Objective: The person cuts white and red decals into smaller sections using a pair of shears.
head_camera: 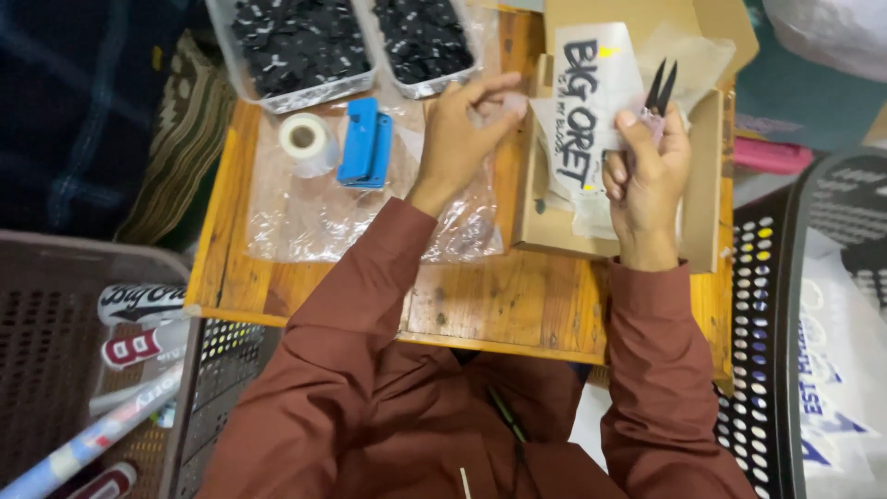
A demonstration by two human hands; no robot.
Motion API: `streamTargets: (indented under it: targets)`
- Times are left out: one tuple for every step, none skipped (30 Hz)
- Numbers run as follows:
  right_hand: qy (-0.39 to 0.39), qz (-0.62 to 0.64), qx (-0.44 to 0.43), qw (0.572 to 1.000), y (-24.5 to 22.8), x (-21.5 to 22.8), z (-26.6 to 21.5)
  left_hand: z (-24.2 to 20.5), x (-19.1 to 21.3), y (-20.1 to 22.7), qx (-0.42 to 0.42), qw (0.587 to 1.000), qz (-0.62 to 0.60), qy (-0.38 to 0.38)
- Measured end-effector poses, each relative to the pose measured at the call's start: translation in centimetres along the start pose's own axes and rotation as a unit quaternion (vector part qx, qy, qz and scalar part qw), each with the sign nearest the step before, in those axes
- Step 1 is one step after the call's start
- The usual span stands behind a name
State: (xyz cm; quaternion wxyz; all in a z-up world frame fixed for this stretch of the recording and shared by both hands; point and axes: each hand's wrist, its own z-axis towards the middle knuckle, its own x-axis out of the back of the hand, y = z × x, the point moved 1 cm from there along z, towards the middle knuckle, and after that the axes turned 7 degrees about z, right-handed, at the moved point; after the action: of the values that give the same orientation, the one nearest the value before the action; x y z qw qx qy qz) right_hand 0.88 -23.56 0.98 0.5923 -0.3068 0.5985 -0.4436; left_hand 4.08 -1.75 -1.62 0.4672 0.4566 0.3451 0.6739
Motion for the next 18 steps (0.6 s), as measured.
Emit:
streamTargets:
  targets:
    - [-0.008, 0.001, -0.003, 1.000, 0.0, -0.3, -0.1, 0.0, 1.0, 0.2, 0.002, 1.000, 0.003, 0.008]
    - [-0.009, -0.008, -0.013, 1.000, -0.1, -0.4, -0.2, 0.0, 2.0, 0.6, -0.017, 0.999, -0.042, 0.027]
    - [-0.011, -0.016, -0.022, 1.000, -0.1, -0.5, -0.3, 0.0, 3.0, 0.9, -0.036, 0.995, -0.086, 0.047]
    - [-0.014, -0.016, -0.024, 0.999, 0.0, -0.7, -0.4, -0.4, 4.5, 1.6, -0.035, 0.995, -0.084, 0.050]
    - [-0.014, -0.031, -0.028, 0.999, 0.1, -0.7, -0.4, -0.8, 6.0, 2.3, -0.053, 0.998, -0.020, 0.025]
    - [-0.012, -0.047, -0.031, 0.998, 0.1, -0.7, -0.5, -1.3, 7.3, 3.1, -0.071, 0.997, 0.042, -0.003]
    - [-0.013, -0.046, -0.032, 0.998, 0.2, -0.8, -0.6, -1.9, 7.9, 2.2, -0.070, 0.997, 0.043, -0.002]
    - [-0.025, -0.075, -0.017, 0.997, 0.2, -1.0, -0.8, -2.5, 8.5, 1.2, -0.080, 0.989, 0.125, -0.009]
    - [-0.037, -0.104, -0.001, 0.994, 0.3, -1.1, -1.0, -3.1, 9.1, 0.4, -0.089, 0.974, 0.205, -0.015]
    - [-0.036, -0.103, -0.001, 0.994, 0.5, -1.2, -1.0, -3.8, 9.4, 0.2, -0.090, 0.974, 0.206, -0.016]
    - [-0.044, -0.113, -0.001, 0.993, 0.7, -1.2, -1.0, -4.4, 9.6, 0.0, -0.081, 0.964, 0.249, -0.047]
    - [-0.052, -0.123, 0.000, 0.991, 0.8, -1.3, -1.0, -5.1, 9.8, -0.1, -0.073, 0.951, 0.292, -0.079]
    - [-0.052, -0.123, 0.000, 0.991, 0.8, -1.4, -1.1, -5.7, 9.7, -0.1, -0.073, 0.951, 0.291, -0.079]
    - [-0.058, -0.129, -0.003, 0.990, 0.8, -1.6, -1.1, -6.2, 9.5, -0.1, -0.072, 0.937, 0.327, -0.098]
    - [-0.064, -0.135, -0.007, 0.989, 0.8, -1.8, -1.2, -6.7, 9.3, -0.2, -0.071, 0.922, 0.361, -0.117]
    - [-0.065, -0.136, -0.007, 0.989, 0.7, -1.8, -1.2, -7.1, 9.2, 0.2, -0.070, 0.922, 0.361, -0.117]
    - [-0.066, -0.138, -0.009, 0.988, 0.7, -1.8, -1.3, -7.5, 9.0, 0.6, -0.069, 0.921, 0.362, -0.124]
    - [-0.067, -0.139, -0.010, 0.988, 0.7, -1.8, -1.3, -7.8, 8.8, 1.0, -0.069, 0.920, 0.364, -0.131]
